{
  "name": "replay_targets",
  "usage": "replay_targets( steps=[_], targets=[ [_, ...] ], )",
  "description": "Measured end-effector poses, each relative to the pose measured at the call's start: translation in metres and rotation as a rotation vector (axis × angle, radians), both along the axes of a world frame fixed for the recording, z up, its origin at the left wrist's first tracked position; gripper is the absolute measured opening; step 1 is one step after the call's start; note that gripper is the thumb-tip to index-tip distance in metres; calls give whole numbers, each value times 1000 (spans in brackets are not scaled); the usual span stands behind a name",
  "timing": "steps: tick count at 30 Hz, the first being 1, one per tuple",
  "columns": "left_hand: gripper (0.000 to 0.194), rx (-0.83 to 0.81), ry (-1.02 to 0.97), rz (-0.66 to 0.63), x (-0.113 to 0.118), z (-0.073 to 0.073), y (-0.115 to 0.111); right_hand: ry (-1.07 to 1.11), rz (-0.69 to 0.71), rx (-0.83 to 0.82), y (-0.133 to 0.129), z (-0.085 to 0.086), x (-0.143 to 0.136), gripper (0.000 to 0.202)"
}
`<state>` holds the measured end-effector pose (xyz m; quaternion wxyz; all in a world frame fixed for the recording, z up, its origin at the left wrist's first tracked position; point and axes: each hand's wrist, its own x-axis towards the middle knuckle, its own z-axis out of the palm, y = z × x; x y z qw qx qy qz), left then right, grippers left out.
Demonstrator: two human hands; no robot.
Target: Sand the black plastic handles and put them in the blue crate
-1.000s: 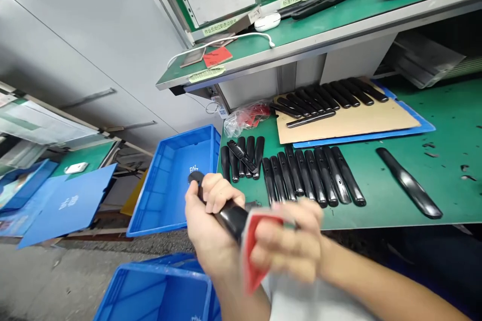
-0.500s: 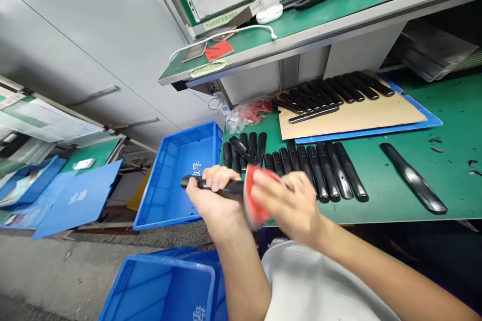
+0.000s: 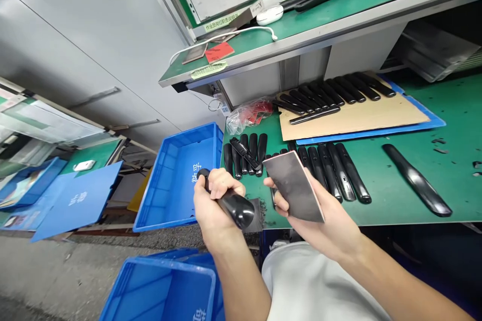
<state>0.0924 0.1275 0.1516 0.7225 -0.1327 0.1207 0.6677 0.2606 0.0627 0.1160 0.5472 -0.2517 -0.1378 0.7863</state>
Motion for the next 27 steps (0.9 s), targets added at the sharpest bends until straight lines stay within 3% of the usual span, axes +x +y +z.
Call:
replay_targets(
  steps=[5,9,12,15,20,24,27],
  targets=[
    [30,45,13,-34,1,-3,-1,52,30,33,4,6,-1,57],
    [29,30,-5,10,4,-1,-3,-12,-33,201,-11,20,-15,53],
    [27,64,15,18,4,-3,-5,-118,-14,289,-19,23,-24,66],
    [27,128,24,9,-1,-8,-5,-294,-73,286,-14,18,-21,77],
    [27,281,26,-44,-14,-19,-6,-455,-204,201,14,4,3,75],
    [28,247,-40,-165,-25,-14,-11,-476,-258,111,26,-7,7,64],
    [27,224,-96,-95,-24,-6,-14,-424,-232,96,24,-9,-1,53]
  ],
)
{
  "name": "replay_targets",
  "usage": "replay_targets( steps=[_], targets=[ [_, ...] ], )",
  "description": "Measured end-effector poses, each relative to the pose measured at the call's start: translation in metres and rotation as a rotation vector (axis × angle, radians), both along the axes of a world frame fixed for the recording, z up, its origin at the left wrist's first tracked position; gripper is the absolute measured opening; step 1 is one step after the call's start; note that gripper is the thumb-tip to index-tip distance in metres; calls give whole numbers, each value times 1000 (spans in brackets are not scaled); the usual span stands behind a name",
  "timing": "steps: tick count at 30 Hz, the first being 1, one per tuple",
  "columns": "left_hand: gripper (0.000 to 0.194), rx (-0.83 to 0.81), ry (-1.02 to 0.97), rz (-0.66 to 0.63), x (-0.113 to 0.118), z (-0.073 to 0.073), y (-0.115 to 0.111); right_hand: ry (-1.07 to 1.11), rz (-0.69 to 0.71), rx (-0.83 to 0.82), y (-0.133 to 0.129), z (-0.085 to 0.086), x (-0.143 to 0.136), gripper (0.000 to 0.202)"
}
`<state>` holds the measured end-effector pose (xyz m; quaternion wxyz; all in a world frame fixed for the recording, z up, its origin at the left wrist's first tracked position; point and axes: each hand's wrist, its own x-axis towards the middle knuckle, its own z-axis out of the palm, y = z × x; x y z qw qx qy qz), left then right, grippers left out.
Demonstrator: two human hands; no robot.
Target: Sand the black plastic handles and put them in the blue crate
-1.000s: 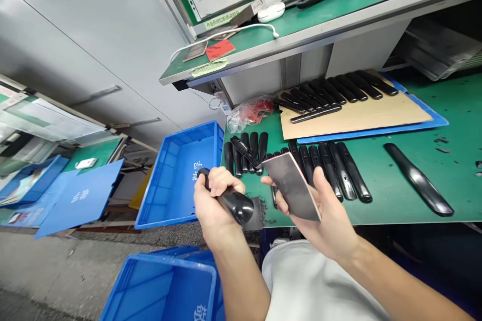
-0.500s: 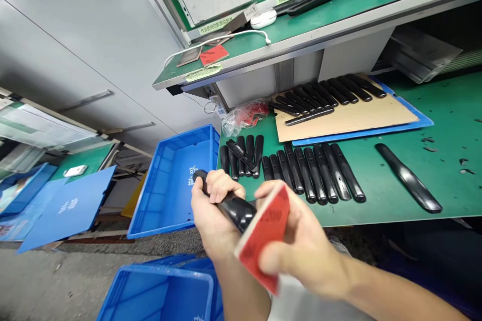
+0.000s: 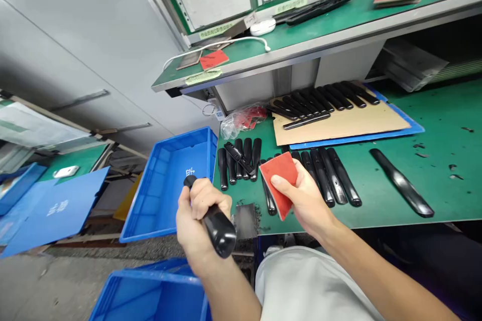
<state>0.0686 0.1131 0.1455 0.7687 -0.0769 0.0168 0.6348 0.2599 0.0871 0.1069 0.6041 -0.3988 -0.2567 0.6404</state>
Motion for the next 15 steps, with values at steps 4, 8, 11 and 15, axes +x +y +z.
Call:
replay_targets(
  steps=[4,8,11,15],
  targets=[
    [27,26,39,68,9,4,0,184,170,26,-15,8,-12,46],
    [30,13,49,76,17,3,2,304,262,87,-32,31,-19,45],
    [32,-4,40,66,20,2,3,366,328,122,-33,40,-26,54],
    [33,61,87,46,11,1,1,42,305,37,-12,0,-25,75]
  ],
)
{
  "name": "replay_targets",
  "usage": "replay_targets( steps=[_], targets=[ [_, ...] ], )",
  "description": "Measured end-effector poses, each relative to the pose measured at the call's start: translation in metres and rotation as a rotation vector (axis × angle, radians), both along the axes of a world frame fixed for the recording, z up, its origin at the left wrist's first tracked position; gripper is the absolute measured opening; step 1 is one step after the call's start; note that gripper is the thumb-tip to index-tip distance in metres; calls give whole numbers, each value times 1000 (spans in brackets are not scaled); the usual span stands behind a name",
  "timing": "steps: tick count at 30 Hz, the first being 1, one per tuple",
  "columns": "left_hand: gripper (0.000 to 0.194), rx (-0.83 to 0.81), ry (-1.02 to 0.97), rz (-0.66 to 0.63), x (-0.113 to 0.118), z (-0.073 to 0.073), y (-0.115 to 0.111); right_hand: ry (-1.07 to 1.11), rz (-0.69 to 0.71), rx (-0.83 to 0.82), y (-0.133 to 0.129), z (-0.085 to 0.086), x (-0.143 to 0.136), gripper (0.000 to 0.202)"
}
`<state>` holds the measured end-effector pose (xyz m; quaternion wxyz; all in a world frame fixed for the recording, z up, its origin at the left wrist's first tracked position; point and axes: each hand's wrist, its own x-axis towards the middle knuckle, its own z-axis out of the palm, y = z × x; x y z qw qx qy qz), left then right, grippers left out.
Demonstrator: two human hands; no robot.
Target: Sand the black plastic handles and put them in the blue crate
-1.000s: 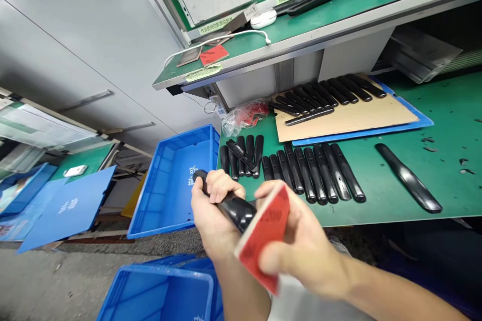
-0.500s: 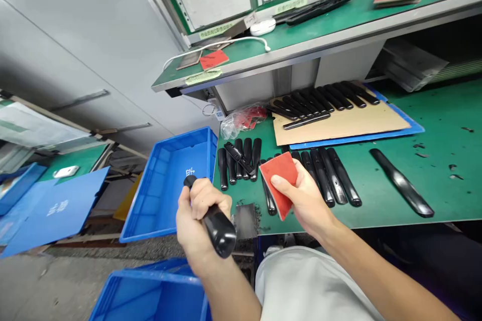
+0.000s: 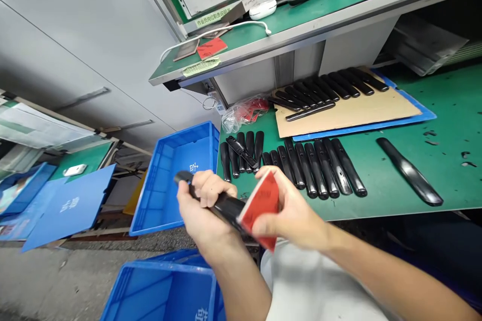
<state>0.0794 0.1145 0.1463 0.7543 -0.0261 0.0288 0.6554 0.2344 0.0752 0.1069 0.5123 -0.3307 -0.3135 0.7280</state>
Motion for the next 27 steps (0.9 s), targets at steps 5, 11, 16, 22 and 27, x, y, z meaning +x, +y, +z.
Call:
replay_targets(
  steps=[5,11,16,22,27],
  targets=[
    [27,24,-18,13,-15,2,-3,-314,-192,-165,12,-65,20,70],
    [26,-107,52,-45,6,10,8,-27,-58,-150,-12,-54,37,51],
    [34,-119,136,-88,30,2,13,-307,-88,313,-27,-34,53,53],
    [46,-95,273,-273,51,-2,4,-769,-241,999,-28,-14,80,55],
    [39,-108,276,-357,67,5,-4,-996,-342,1461,-24,-9,90,61]
  ],
)
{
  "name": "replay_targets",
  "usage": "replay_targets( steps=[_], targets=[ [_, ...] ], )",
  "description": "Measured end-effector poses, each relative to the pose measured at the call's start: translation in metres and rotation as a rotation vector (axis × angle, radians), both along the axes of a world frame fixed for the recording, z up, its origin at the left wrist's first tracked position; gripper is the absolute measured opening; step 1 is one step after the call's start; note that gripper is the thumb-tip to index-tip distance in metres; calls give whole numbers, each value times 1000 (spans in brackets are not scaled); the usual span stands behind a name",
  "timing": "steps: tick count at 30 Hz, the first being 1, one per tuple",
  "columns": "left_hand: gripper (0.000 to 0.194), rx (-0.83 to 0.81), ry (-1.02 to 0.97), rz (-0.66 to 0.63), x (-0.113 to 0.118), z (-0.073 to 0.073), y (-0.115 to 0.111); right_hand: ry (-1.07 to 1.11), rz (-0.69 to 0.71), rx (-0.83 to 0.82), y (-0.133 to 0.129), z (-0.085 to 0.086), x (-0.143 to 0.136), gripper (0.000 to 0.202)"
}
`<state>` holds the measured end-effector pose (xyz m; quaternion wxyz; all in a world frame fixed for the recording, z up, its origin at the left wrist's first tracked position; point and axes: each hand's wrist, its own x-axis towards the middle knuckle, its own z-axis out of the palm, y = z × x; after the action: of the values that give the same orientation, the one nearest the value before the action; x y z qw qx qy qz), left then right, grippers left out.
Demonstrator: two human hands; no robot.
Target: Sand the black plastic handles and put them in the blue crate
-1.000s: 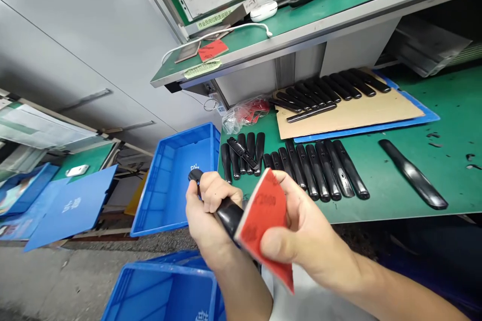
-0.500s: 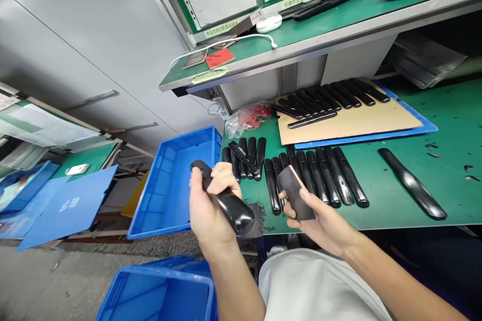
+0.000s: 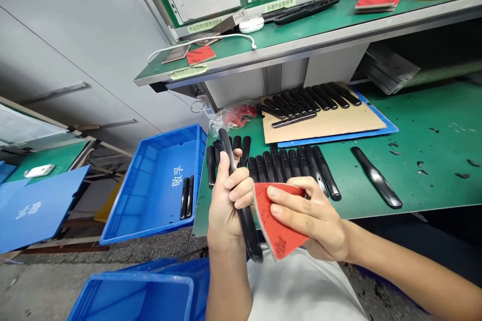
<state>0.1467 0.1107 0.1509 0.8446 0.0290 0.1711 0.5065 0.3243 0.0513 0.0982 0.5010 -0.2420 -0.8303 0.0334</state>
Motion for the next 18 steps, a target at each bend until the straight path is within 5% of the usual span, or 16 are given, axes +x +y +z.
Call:
replay_targets(
  steps=[5,9,12,15,17,18],
  targets=[
    [38,-41,-15,-33,12,-3,-1,-177,145,249,-22,-14,-9,31],
    [31,-54,24,-17,18,-6,5,-35,-23,286,-25,-23,-8,26],
    [27,16,351,68,28,-13,20,-88,54,330,-25,-25,9,31],
    [22,96,724,97,71,-37,34,30,-133,233,-37,-31,41,40],
    [13,143,873,35,124,-66,32,130,-276,141,-56,-40,67,43],
    [26,183,964,6,155,-84,26,133,-294,99,-67,-47,79,44]
  ],
)
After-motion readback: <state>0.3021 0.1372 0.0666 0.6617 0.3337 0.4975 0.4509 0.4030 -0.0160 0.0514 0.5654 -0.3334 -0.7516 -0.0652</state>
